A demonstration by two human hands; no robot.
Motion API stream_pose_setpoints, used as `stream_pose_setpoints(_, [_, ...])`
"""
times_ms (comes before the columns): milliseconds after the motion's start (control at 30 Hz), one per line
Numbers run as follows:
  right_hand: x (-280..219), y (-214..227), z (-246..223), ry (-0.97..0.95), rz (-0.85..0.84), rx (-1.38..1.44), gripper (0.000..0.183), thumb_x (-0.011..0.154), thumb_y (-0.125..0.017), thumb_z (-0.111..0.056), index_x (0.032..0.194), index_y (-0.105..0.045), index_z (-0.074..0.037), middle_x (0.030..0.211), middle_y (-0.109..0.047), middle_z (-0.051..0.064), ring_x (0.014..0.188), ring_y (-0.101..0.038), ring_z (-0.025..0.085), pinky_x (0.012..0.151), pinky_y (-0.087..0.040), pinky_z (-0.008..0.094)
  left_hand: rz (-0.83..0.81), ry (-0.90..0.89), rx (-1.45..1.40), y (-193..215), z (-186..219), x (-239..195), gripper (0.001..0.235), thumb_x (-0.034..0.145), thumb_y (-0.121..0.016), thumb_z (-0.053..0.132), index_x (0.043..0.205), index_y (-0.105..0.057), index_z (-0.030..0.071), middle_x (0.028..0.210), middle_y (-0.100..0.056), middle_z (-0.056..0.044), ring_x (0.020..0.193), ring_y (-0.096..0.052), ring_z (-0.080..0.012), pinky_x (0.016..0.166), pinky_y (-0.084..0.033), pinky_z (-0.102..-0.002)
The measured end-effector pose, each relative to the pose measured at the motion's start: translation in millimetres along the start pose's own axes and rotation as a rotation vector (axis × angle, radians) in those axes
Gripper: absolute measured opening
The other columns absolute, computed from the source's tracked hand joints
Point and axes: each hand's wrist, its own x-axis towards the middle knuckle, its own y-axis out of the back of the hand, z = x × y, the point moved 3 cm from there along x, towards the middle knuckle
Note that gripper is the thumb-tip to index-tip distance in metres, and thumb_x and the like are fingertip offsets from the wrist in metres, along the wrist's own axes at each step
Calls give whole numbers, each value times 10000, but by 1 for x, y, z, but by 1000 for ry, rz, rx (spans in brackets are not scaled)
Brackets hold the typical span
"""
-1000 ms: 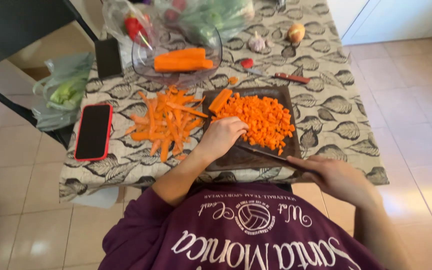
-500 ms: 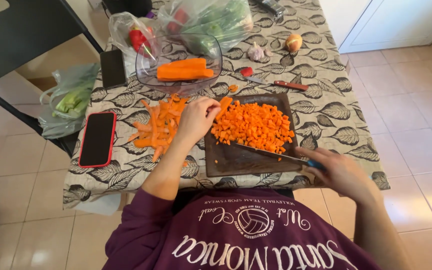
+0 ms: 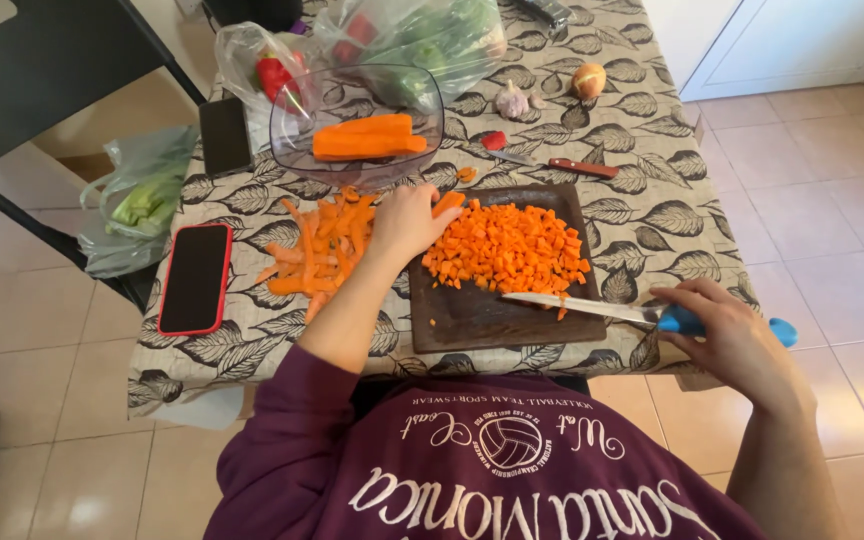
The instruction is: The person is dicing peeled carrots on a wooden cutting board using a knife.
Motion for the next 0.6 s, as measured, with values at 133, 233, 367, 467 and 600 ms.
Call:
stream_pose_setpoints(133, [-1, 2, -3, 3, 9, 9, 543, 696, -827, -129, 1225, -720, -177, 1156, -675, 0, 819, -698, 207, 727, -575, 344, 33, -33, 44, -12, 2, 16, 458, 812, -786, 458, 1017, -703, 57, 887, -731, -157, 773, -703, -388, 684, -563, -495])
stream_pose_setpoints(233, [-1, 3, -3, -14, 22, 1, 613, 680, -832, -84, 1271, -706, -190, 1190, -658, 18, 822, -695, 217, 746, -586, 345, -15, 45, 27, -9, 6, 24, 288, 837, -690, 340, 796, -675, 56, 764, -710, -176, 671, -677, -423, 605, -556, -516])
stream_pose_setpoints(367, [-2, 9, -3, -8, 84, 38, 622, 669, -843, -71, 1272, -709, -141, 1187, -666, 41, 829, -676, 215, 719, -570, 332, 0, 78, 27, -21, -6, 29, 302, 851, -618, 244, 1073, -643, 41, 957, -728, -210, 843, -701, -448, 721, -559, -550])
stream_pose_setpoints(467, [-5, 15, 9, -62, 93, 19, 619, 676, -850, -68, 1278, -715, -113, 1187, -676, 54, 857, -691, 223, 750, -584, 329, -34, 110, -34, -23, -11, 30, 355, 890, -550, 257, 1204, -608, 99, 1060, -733, -194, 929, -686, -465, 785, -535, -562])
stream_pose_setpoints(600, [-14, 26, 33, -135, 210, -30, 589, 717, -868, -83, 1280, -712, -9, 1197, -684, 174, 909, -712, 280, 776, -611, 349, -46, 119, -172, -15, -9, 38, 322, 913, -519, 247, 1203, -634, 168, 1174, -728, -107, 1023, -651, -441, 856, -502, -564])
